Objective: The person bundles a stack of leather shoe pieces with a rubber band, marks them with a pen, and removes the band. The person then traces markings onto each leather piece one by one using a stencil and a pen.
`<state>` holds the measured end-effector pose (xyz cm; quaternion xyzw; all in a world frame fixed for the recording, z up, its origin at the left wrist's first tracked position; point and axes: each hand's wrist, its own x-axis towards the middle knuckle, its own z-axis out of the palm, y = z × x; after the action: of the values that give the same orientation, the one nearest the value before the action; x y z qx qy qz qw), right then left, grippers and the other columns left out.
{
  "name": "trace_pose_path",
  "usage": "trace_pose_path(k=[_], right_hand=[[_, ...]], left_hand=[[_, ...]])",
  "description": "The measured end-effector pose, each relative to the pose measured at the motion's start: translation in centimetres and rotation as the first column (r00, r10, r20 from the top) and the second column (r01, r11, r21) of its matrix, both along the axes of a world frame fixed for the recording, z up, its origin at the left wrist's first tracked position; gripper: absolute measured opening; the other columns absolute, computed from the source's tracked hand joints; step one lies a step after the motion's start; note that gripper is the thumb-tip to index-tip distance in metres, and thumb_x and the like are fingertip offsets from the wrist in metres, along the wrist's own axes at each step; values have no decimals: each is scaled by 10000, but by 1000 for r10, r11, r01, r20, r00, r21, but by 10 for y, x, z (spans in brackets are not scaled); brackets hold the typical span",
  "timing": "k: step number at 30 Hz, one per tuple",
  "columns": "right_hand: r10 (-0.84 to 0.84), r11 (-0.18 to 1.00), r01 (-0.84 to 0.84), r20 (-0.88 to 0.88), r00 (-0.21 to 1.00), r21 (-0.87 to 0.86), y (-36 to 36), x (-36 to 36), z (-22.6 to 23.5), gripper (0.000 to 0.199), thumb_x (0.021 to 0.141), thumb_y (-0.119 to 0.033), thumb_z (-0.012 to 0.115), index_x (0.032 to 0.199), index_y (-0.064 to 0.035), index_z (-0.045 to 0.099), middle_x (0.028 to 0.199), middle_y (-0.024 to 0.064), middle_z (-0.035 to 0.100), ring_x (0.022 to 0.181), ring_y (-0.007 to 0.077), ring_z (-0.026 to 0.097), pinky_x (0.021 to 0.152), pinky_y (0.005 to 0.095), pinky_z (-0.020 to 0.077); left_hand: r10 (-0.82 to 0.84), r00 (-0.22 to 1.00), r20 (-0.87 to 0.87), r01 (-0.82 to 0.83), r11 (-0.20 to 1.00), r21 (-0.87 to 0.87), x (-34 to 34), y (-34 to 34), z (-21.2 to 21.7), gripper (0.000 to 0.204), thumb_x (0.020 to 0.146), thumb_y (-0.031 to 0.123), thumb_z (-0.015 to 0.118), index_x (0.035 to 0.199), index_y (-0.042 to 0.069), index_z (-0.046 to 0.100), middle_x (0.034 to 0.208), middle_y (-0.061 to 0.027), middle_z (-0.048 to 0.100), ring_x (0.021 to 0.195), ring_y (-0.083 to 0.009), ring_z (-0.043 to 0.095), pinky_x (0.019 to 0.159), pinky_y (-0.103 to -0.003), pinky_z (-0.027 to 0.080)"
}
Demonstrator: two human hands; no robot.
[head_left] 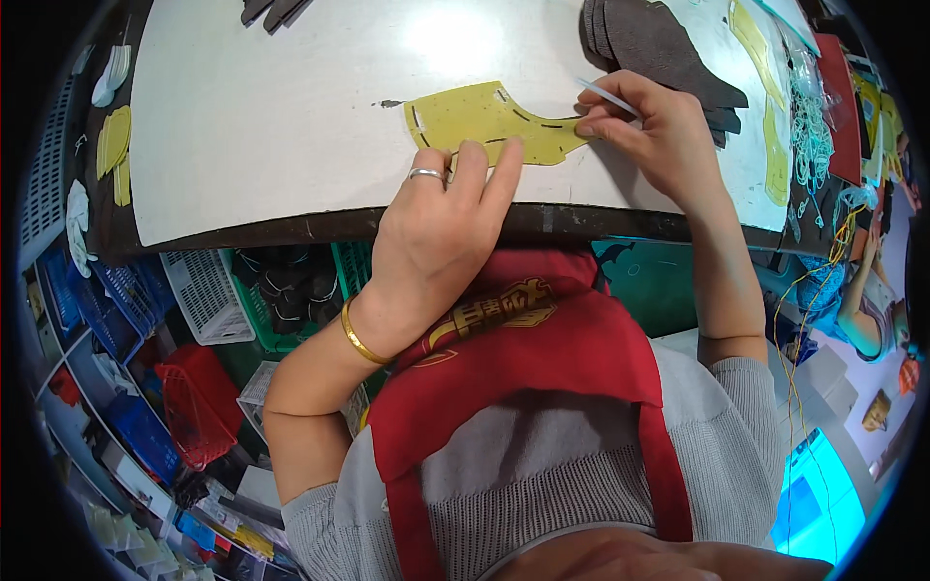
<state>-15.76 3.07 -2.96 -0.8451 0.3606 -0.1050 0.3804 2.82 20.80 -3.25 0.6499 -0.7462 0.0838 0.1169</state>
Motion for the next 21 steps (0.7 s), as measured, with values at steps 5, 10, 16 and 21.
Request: trace_pose_path(k=[5,10,16,21], right_hand=[[34,917,-49,-43,998,-395,2,5,5,188,873,-218,745,959,-55,710,880,75,725,779,264,711,684,340,553],[133,831,-18,167,977,-556,-2,21,27,161,945,-230,640,955,-81,700,816,69,680,725,284,658,653,387,521],[528,847,-524,32,849,-86,21,85,27,270,988,-359,553,984,-123,682,722,106,674,688,324,666,634,408,517],[615,686,-572,-62,786,-450,21,121,12,178,902,-279,652,900,-101,643,715,70,682,668,318,676,571,420,523]], left_hand=[[-13,1000,4,13,998,65,-7,-1,4,443,804,71,608,1243,80,664,1000,-80,591,864,-247,583,687,-301,544],[-20,999,-27,20,1000,12,-26,-5,-5,413,797,72,599,1184,-63,649,1038,-155,607,938,-280,604,810,-345,534],[7,999,-38,-9,999,-52,-37,1,-15,431,825,223,583,1126,-74,666,1098,-206,624,993,-311,605,911,-434,520],[19,998,-56,-21,999,-34,-36,1,-17,460,845,260,574,1169,-58,652,1093,-207,618,1009,-324,609,933,-468,522]])
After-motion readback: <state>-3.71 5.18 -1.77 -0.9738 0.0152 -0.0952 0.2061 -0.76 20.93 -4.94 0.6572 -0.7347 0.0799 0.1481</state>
